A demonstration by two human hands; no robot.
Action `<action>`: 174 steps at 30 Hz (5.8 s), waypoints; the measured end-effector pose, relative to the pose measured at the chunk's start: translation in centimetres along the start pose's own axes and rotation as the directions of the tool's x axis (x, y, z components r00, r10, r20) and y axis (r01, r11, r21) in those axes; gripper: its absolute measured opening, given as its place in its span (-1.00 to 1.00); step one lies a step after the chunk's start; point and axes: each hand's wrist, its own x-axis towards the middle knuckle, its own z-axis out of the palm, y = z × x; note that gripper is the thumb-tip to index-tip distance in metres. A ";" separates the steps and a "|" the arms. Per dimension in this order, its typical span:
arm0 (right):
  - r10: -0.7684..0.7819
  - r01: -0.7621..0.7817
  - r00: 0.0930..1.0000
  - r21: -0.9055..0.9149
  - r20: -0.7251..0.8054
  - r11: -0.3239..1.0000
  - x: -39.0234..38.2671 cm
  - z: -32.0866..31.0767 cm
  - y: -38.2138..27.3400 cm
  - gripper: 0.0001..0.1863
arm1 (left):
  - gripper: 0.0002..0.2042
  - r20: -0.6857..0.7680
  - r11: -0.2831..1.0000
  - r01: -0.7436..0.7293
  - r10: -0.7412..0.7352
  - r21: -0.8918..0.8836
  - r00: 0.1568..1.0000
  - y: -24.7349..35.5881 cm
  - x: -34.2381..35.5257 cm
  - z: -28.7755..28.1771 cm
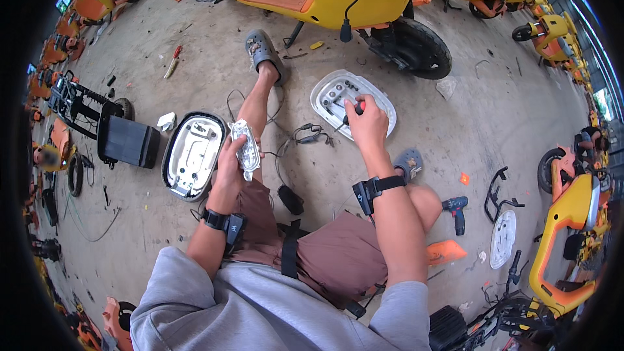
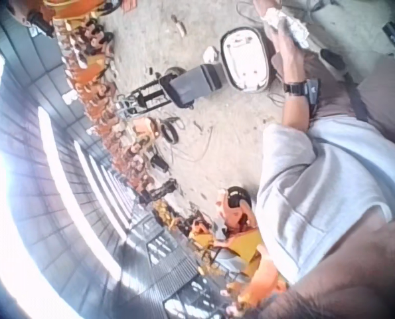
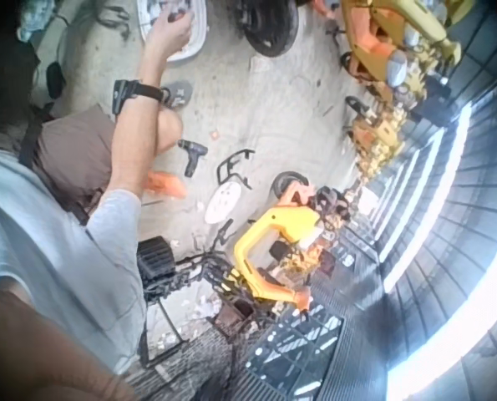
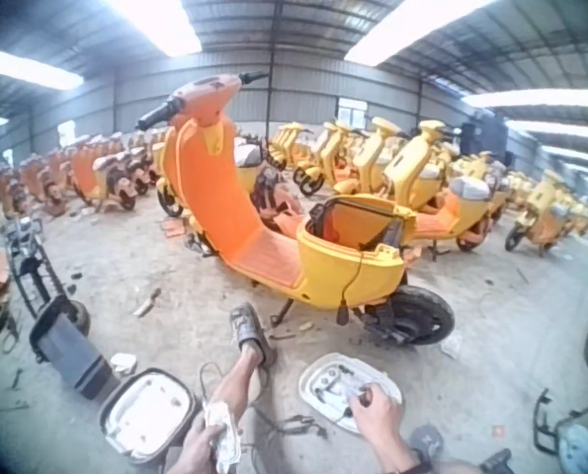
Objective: The person sits on the floor and uses a screwdriver to tighten screws on a scooter light component while holding a metal bracket.
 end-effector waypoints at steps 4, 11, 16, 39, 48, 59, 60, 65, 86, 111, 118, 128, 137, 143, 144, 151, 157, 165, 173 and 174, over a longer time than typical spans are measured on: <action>0.132 -0.113 0.977 -0.119 0.167 0.986 0.6 4.6 7.1 -0.60 | -0.60 0.093 0.994 0.101 -0.097 -0.039 0.991 -3.1 1.5 -2.7; 0.659 -0.658 0.752 0.074 0.022 0.749 -5.2 11.1 17.1 -0.61 | -0.69 -0.095 0.969 -0.246 0.245 0.001 0.965 -2.1 2.5 -3.6; 0.728 -0.721 0.686 -0.132 0.010 0.681 -8.9 13.2 20.7 -0.66 | -0.65 -0.050 0.953 -0.302 0.301 -0.004 0.952 0.4 3.2 -2.8; 0.456 -0.420 0.884 -0.260 0.098 0.869 -9.7 11.0 14.2 -0.70 | -0.55 0.008 0.964 -0.218 0.222 -0.155 0.975 1.5 3.2 4.0; 0.492 -0.454 0.866 -0.276 0.086 0.847 -10.7 10.5 15.1 -0.67 | -0.56 0.077 0.965 -0.217 0.230 -0.147 0.970 1.4 2.8 4.0; 0.561 -0.541 0.823 -0.180 0.090 0.822 -10.4 10.2 16.2 -0.65 | -0.64 0.105 0.972 -0.158 0.177 -0.173 0.978 1.2 2.5 4.4; 0.570 -0.555 0.817 -0.148 0.088 0.818 -10.3 10.1 17.4 -0.65 | -0.64 0.120 0.974 -0.149 0.171 -0.173 0.978 1.2 2.6 4.6; 0.567 -0.605 0.791 0.159 0.230 0.780 -7.7 7.6 13.7 -0.69 | -0.63 0.088 0.971 -0.145 0.164 -0.191 0.983 0.6 3.7 3.2; 0.203 -0.227 0.967 0.885 0.155 0.406 -8.4 -8.7 -8.5 -0.69 | -0.67 0.387 0.990 -0.060 0.104 -0.125 0.916 2.8 1.4 6.6; 0.254 -0.191 0.962 0.915 0.102 0.355 -9.1 -9.5 -6.6 -0.71 | -0.56 0.432 0.991 -0.063 0.109 -0.119 0.895 3.9 -3.0 10.4; 0.260 -0.185 0.960 0.928 0.101 0.323 -9.1 -9.3 -6.3 -0.70 | -0.63 0.430 0.993 -0.067 0.102 -0.094 0.897 4.0 -3.1 10.1; 0.289 -0.165 0.954 0.948 0.083 0.272 -9.3 -9.4 -6.3 -0.71 | -0.61 0.431 0.988 -0.050 0.111 -0.149 0.896 4.1 -3.2 10.4; 0.280 -0.148 0.958 0.946 0.064 0.288 -9.5 -9.5 -6.0 -0.69 | -0.58 0.419 0.994 -0.096 0.105 -0.043 0.902 4.1 -3.4 10.5; 0.263 -0.137 0.963 0.941 0.054 0.309 -9.5 -9.7 -6.1 -0.68 | -0.60 0.429 0.997 -0.073 0.081 -0.034 0.900 4.3 -3.7 10.7; 0.260 -0.137 0.964 0.940 0.054 0.314 -9.5 -9.7 -6.1 -0.68 | -0.60 0.438 0.996 -0.079 0.085 -0.032 0.895 4.4 -3.7 10.7; 0.246 -0.155 0.967 0.929 0.072 0.335 -9.5 -9.9 -6.0 -0.70 | -0.58 0.482 0.994 -0.099 0.112 -0.054 0.869 4.3 -3.9 10.6; 0.222 -0.142 0.973 0.932 0.069 0.334 -9.5 -9.8 -5.8 -0.71 | -0.57 0.495 0.990 -0.121 0.142 -0.076 0.857 4.5 -4.0 10.4; 0.221 -0.139 0.973 0.936 0.067 0.324 -9.6 -9.7 -5.7 -0.70 | -0.58 0.498 0.991 -0.050 0.104 -0.122 0.861 4.6 -4.0 10.4; 0.215 -0.130 0.975 0.942 0.064 0.308 -9.6 -9.7 -5.6 -0.69 | -0.62 0.479 0.992 -0.039 0.093 -0.120 0.873 4.4 -4.1 10.6; 0.213 -0.129 0.975 0.942 0.064 0.309 -9.6 -9.7 -5.6 -0.69 | -0.62 0.476 0.992 -0.041 0.092 -0.116 0.875 4.4 -4.2 10.6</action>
